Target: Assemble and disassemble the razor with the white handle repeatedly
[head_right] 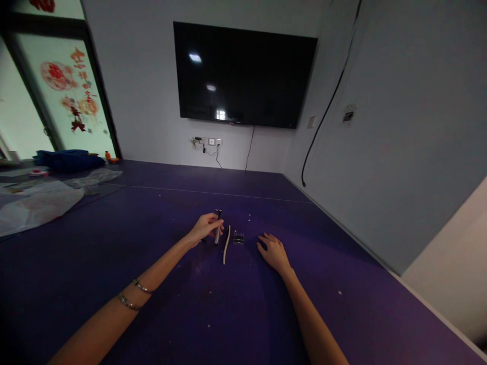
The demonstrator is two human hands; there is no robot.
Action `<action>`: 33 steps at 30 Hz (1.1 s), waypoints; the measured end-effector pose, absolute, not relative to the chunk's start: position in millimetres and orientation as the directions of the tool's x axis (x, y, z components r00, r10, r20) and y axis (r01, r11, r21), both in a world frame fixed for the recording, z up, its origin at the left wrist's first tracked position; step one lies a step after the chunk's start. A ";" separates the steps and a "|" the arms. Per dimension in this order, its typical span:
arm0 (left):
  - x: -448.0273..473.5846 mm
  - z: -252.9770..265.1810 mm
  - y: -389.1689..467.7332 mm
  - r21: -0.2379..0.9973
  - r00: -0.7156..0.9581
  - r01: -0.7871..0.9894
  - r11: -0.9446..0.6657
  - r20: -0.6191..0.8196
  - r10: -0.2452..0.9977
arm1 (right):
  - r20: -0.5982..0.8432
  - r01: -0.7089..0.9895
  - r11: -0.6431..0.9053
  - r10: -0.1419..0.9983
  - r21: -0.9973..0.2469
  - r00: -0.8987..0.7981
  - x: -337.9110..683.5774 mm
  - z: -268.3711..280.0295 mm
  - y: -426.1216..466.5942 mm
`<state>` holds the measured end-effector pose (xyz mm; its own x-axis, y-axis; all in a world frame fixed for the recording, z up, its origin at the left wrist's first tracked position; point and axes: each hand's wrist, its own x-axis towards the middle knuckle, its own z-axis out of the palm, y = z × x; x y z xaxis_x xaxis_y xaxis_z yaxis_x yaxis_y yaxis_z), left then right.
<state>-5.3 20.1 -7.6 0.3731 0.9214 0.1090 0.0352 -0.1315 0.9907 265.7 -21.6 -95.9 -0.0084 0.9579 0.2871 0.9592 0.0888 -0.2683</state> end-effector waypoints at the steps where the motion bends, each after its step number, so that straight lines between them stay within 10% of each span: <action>1: -4.8 -5.2 18.7 0.990 0.361 0.044 -0.135 0.110 0.926 | 0.291 0.957 0.095 0.957 -0.272 -0.012 266.8 -96.0 -21.3; 8: -0.9 3.0 16.5 0.973 0.376 0.112 -0.204 0.149 0.915 | 0.481 0.939 0.150 0.876 -0.310 0.019 247.5 -68.1 -27.7; 17: -2.6 2.6 17.6 0.950 0.437 0.114 -0.290 0.214 0.874 | 0.137 0.961 0.016 0.990 -0.277 0.023 144.6 -45.8 -25.8; 33: -8.5 4.0 22.6 0.915 0.461 0.032 -0.402 0.344 0.818 | 0.163 0.928 -0.002 0.984 -0.372 0.067 169.7 -26.6 -13.6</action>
